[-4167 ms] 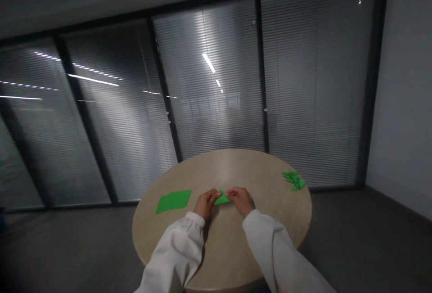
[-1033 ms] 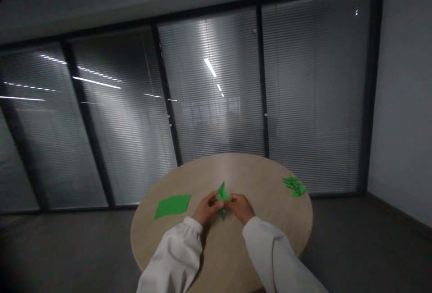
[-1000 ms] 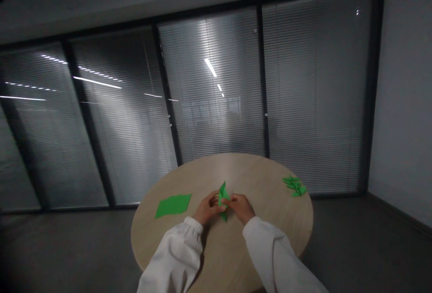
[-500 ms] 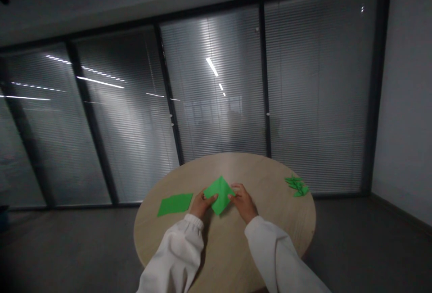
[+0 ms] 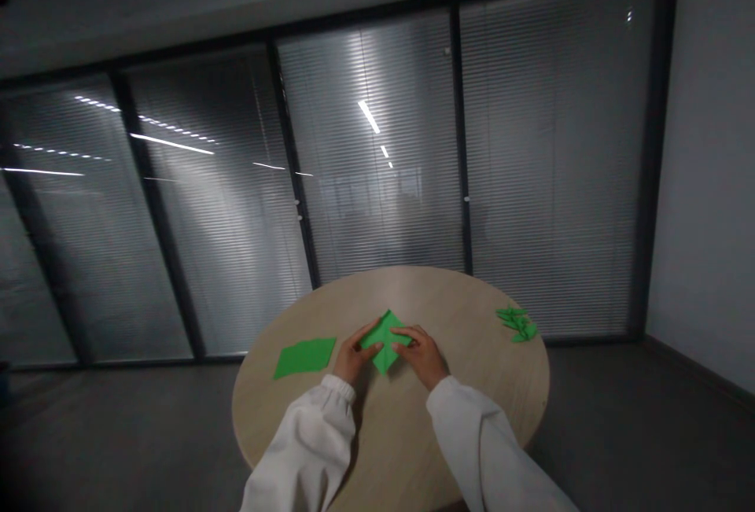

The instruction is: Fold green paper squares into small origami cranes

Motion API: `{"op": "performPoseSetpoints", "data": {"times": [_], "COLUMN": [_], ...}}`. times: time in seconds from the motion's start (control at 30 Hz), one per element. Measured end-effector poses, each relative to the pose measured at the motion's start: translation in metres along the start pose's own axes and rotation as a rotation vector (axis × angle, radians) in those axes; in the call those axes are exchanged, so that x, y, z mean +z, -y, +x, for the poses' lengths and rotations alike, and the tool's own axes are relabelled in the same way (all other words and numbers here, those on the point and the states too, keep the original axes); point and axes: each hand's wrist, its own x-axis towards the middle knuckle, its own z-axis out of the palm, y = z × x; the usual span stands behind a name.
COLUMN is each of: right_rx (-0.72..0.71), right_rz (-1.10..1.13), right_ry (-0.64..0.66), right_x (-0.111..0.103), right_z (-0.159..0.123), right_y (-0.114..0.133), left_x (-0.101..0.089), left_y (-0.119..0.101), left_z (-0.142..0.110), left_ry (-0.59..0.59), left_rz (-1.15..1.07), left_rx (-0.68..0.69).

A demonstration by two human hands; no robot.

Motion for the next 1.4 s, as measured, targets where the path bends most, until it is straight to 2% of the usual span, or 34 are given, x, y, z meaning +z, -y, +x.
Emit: {"op": "performPoseSetpoints", "data": {"times": [0.13,0.3,0.4,0.53,0.7,0.83,0.97,1.23,1.4], "right_rx": [0.022,0.121,0.148,0.142,0.092,0.076,0.121,0.117,0.117], "right_rz": [0.013,0.071,0.063,0.049,0.028,0.038,0.069,0.151,0.146], "right_ry": [-0.033,-0.048,-0.058,-0.07,-0.062,-0.082,-0.112,-0.13,-0.112], "right_x": [0.001,0.0,0.0,0.0,-0.001,-0.002,-0.001,-0.004,-0.005], "right_z": [0.002,0.002,0.002,0.001,0.002,0.002,0.003,0.005,0.004], "right_y": [-0.005,-0.006,-0.003,-0.001,-0.007,-0.007,-0.002,-0.007,-0.008], "left_x": [0.002,0.004,0.004,0.002,0.001,-0.001,-0.005,-0.009,-0.008], "left_y": [-0.007,-0.014,-0.011,-0.002,0.008,0.008,0.006,0.004,0.003], "left_z": [-0.002,-0.004,-0.005,-0.003,0.0,0.002,0.002,0.003,0.003], "left_ry": [-0.009,-0.007,0.021,-0.029,-0.075,-0.135,-0.186,-0.204,-0.185], "left_rz": [0.021,0.043,0.072,0.088,0.095,0.124,0.061,-0.126,-0.044], "left_rx": [0.002,0.035,-0.02,-0.085,-0.078,-0.056,-0.073,-0.178,-0.148]}}
